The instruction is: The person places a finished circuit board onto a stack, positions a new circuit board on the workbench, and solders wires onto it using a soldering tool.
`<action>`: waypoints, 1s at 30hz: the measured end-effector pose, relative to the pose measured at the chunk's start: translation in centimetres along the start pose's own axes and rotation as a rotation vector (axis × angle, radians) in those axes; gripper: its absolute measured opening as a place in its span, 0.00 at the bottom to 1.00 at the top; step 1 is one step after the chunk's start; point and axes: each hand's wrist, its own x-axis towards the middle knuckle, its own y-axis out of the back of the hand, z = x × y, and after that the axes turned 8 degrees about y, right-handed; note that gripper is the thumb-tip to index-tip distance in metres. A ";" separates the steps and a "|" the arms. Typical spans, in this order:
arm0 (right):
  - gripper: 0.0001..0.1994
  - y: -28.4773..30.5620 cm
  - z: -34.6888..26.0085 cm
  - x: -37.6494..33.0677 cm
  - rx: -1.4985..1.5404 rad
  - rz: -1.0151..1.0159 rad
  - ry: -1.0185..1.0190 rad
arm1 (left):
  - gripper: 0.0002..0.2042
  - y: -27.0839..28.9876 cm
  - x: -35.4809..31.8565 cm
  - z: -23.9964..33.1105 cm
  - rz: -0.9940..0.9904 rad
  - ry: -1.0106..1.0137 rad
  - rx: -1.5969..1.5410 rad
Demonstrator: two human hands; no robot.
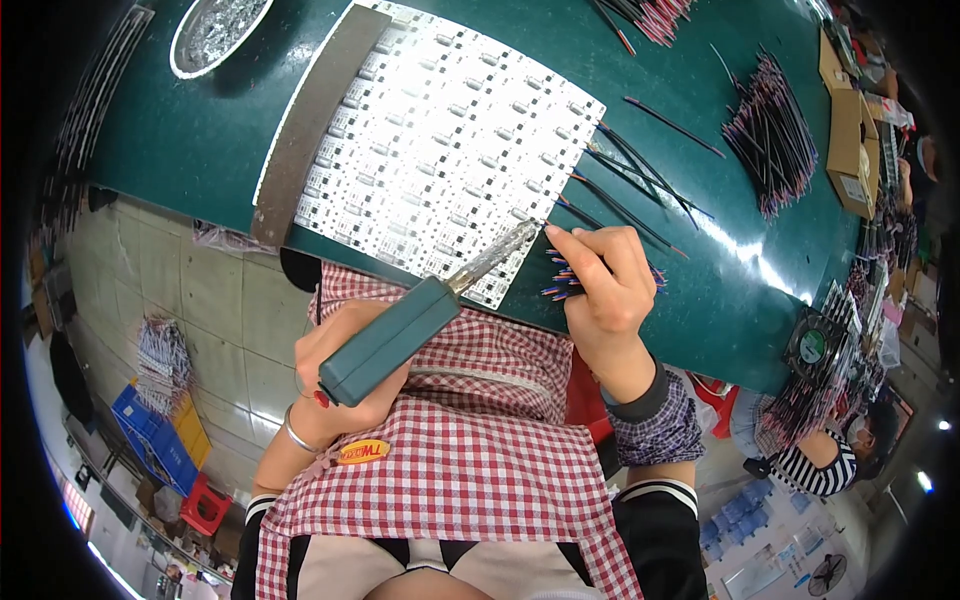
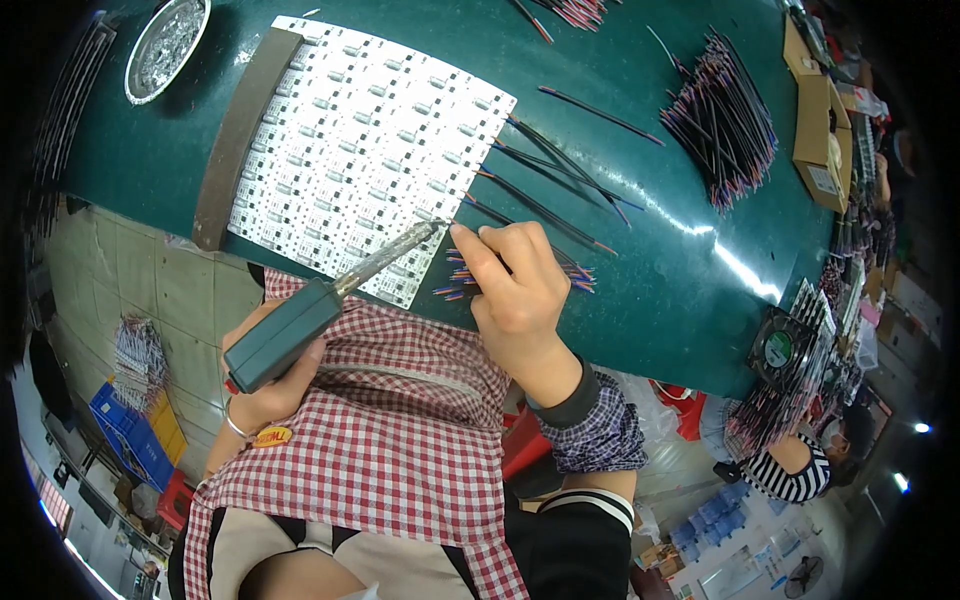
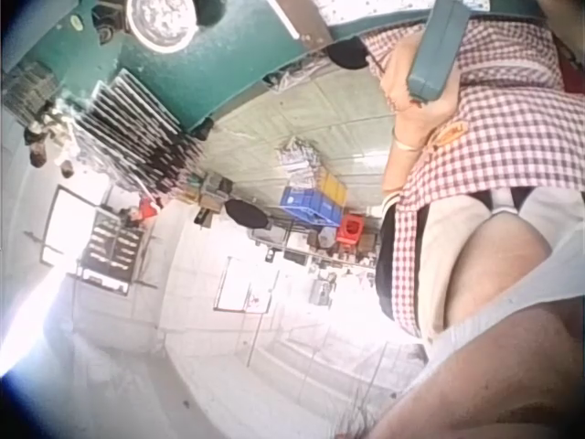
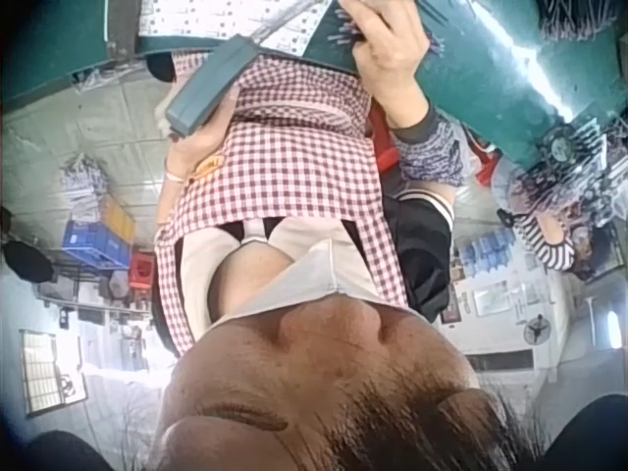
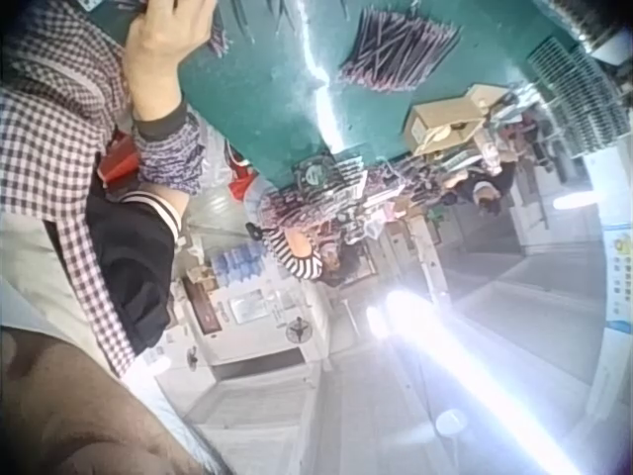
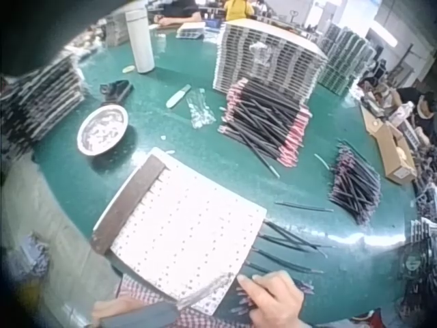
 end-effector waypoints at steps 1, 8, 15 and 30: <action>0.24 0.0 0.0 0.0 0.005 -0.006 -0.007 | 0.12 0.0 -0.1 -0.1 0.000 0.001 0.000; 0.22 0.0 -0.2 0.2 -0.052 -0.020 0.035 | 0.12 0.4 -0.3 -0.1 -0.045 0.040 -0.014; 0.22 0.1 -0.3 0.2 -0.055 -0.027 0.035 | 0.11 0.3 -0.7 0.0 0.063 0.010 0.032; 0.34 -1.1 -1.5 -0.8 -0.221 -0.096 -0.009 | 0.12 0.7 -1.9 -0.9 0.032 0.018 0.018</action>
